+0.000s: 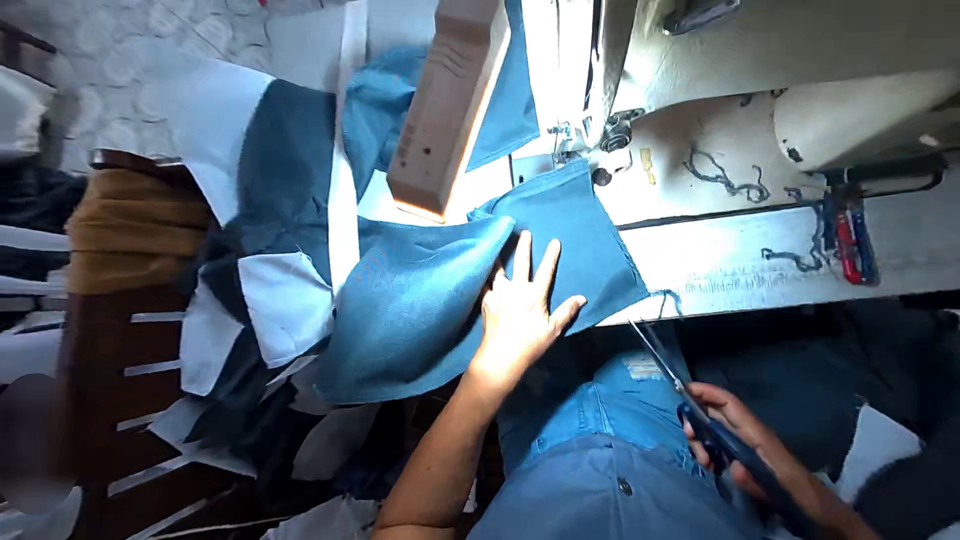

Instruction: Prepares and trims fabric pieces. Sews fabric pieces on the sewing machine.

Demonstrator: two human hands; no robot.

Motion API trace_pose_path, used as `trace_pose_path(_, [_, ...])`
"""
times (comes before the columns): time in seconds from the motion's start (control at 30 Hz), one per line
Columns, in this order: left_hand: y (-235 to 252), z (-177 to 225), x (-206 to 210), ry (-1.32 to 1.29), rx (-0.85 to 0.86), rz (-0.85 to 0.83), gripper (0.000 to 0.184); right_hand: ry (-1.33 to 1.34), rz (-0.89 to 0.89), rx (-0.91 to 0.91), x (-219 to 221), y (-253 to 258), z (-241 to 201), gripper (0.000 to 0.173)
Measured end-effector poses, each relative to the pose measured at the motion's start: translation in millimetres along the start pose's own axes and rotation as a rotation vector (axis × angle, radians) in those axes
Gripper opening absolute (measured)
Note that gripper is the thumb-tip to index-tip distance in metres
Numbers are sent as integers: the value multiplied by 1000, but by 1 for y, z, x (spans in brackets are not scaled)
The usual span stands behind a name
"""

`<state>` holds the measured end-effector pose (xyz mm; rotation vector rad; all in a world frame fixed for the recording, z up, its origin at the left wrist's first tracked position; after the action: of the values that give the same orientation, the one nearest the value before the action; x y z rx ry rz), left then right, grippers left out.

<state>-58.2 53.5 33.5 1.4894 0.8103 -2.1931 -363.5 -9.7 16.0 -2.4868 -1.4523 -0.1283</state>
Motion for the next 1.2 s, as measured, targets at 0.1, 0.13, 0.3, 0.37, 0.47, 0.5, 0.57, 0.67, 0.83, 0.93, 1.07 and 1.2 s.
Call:
trace_pose_path(0.1, [1,8,2,20,93,100,78,-120,58,-21,4,-6,11,77])
trace_pose_path(0.13, [4,10,5,9,131,151,76,-126,103,-14,5,-6,11,78])
trace_pose_path(0.3, [14,27,11,4,89,91,71,-70,288,-11,7,-7,11,76])
trace_pose_path(0.37, [18,29,19,52,72,80,77,-143,263,-21,6,-13,10,74])
trace_pose_path(0.47, [21,29,26,81,78,114,80,-194,289,-7,11,-11,8,70])
trace_pose_path(0.5, [21,29,26,82,80,123,81,-200,319,-7,14,-7,8,67])
trace_pose_path(0.57, [21,28,26,92,85,136,81,-188,373,-16,18,3,8,61])
trace_pose_path(0.67, [21,28,26,91,79,137,81,-165,422,-45,23,14,10,55])
trace_pose_path(0.83, [21,28,27,65,80,148,80,-170,483,-87,27,17,13,49])
trace_pose_path(0.93, [22,28,27,68,73,145,80,-168,509,-100,26,14,15,47])
trace_pose_path(1.07, [20,28,25,60,93,134,82,-106,585,-78,16,12,9,40])
trace_pose_path(1.2, [-14,18,16,-12,215,436,70,-269,567,-176,-23,19,-5,59])
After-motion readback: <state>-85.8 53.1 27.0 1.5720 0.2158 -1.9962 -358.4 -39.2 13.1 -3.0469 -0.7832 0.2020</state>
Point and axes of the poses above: each hand's wrist, its own y-axis towards the middle knuckle, its own x-axis out of the palm, z = x × y, the point moved 1 cm from there along y, towards the middle knuckle, and after that the axes turned 8 degrees about -x, right-handed, at the moved point
